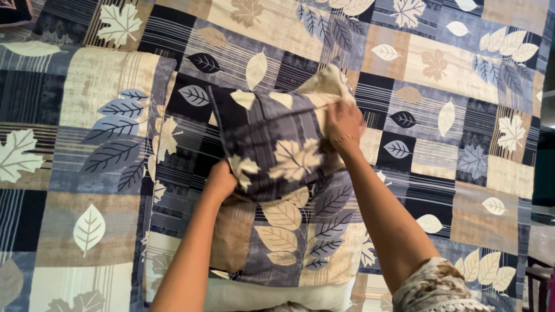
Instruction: The person inserts a white pillow insert into a patterned pillowcase on a bed, then smooths and adjusts the finished pillow. The person also briefly handles a second decorative pillow.
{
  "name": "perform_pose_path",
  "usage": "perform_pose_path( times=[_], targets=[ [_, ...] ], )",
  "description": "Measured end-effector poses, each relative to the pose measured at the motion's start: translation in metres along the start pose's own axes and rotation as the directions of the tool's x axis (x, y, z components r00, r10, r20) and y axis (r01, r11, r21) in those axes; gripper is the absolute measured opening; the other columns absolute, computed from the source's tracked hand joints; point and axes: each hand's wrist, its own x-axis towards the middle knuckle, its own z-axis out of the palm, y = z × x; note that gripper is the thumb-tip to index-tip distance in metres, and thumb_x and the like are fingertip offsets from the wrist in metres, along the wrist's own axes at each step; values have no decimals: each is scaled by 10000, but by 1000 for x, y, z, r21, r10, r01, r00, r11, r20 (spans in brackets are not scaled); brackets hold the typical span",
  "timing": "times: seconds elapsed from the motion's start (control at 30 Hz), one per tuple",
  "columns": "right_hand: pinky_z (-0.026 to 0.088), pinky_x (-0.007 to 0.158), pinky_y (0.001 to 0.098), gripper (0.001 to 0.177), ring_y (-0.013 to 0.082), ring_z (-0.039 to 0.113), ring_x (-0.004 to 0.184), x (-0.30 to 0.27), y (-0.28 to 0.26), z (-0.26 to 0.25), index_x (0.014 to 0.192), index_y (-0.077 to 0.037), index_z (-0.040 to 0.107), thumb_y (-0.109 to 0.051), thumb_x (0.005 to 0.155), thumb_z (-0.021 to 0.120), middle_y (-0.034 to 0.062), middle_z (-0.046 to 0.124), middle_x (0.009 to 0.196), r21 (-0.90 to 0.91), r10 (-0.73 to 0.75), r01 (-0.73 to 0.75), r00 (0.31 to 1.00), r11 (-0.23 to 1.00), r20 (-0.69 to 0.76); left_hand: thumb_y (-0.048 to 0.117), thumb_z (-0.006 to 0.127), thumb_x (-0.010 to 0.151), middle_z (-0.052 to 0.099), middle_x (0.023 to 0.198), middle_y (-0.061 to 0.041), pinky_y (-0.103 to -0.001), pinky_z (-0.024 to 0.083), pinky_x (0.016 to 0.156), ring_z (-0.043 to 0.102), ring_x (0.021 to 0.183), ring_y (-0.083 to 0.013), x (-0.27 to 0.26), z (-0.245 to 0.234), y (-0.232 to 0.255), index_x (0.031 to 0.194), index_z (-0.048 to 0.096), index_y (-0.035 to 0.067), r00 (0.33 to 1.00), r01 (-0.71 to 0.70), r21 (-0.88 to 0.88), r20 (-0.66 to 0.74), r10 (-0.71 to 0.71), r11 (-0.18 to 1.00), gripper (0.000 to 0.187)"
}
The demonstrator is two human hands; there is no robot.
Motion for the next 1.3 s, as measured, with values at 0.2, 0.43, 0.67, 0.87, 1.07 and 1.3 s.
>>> perform_pose_path(
  times=[0.2, 0.43, 0.67, 0.87, 1.07, 1.3],
  targets=[
    [556, 782, 375, 337, 259, 716, 884, -95, 136, 56, 1096, -38, 725, -320, 945, 619, 102, 765, 976, 511, 526, -580, 808, 634, 266, 95, 557, 960, 717, 1069, -146, -488, 534, 905, 686, 1020, -356, -9, -29, 55, 1082, 650, 79, 878, 37, 55, -478, -6, 998, 154],
    [382, 437, 232, 154, 58, 464, 489, -146, 162, 49, 1075, -169, 732, -249, 950, 688, -83, 629, 679, 532, 414, -778, 385, -335, 825, 241, 728, 906, 586, 1216, -100, -496, 425, 1008, 558, 1167, -308, -13, 27, 148, 1113, 651, 87, 732, -500, 543, -152, 664, 675, 269],
    [546, 748, 254, 414, 101, 662, 873, -155, 109, -17, 1356, -37, 633, -101, 948, 636, 17, 743, 1099, 625, 131, -653, 639, -428, 758, 320, 762, 831, 628, 1222, -114, -502, 432, 941, 562, 1154, -333, 8, 119, 196, 1156, 671, 79, 707, -635, 392, -54, 706, 666, 415],
    [562, 908, 420, 382, 250, 680, 1083, -150, 111, -17, 1343, -115, 592, -273, 1002, 521, 99, 708, 1242, 500, 71, -690, 550, -524, 832, 62, 623, 870, 646, 1092, -105, -452, 487, 1000, 618, 1116, -319, -6, 146, 195, 1002, 658, 70, 719, -671, 310, 53, 693, 673, 137],
    [566, 925, 374, 362, 225, 686, 1073, -135, 128, 50, 1346, -141, 591, -243, 1016, 484, 75, 712, 1222, 628, 142, -594, 660, -503, 738, 109, 663, 834, 621, 1021, -134, -476, 530, 841, 659, 986, -343, -41, 122, 215, 897, 614, 59, 637, -752, 250, 36, 770, 610, 94],
    [535, 910, 322, 311, 156, 645, 1046, -135, 94, 29, 1291, -36, 621, -165, 1020, 539, 50, 698, 1181, 848, 164, -530, 835, -16, 525, 114, 713, 795, 611, 993, -173, -418, 576, 610, 699, 768, -328, -22, 133, 262, 1070, 638, 12, 751, -501, 506, -149, 643, 702, 303]
  ],
)
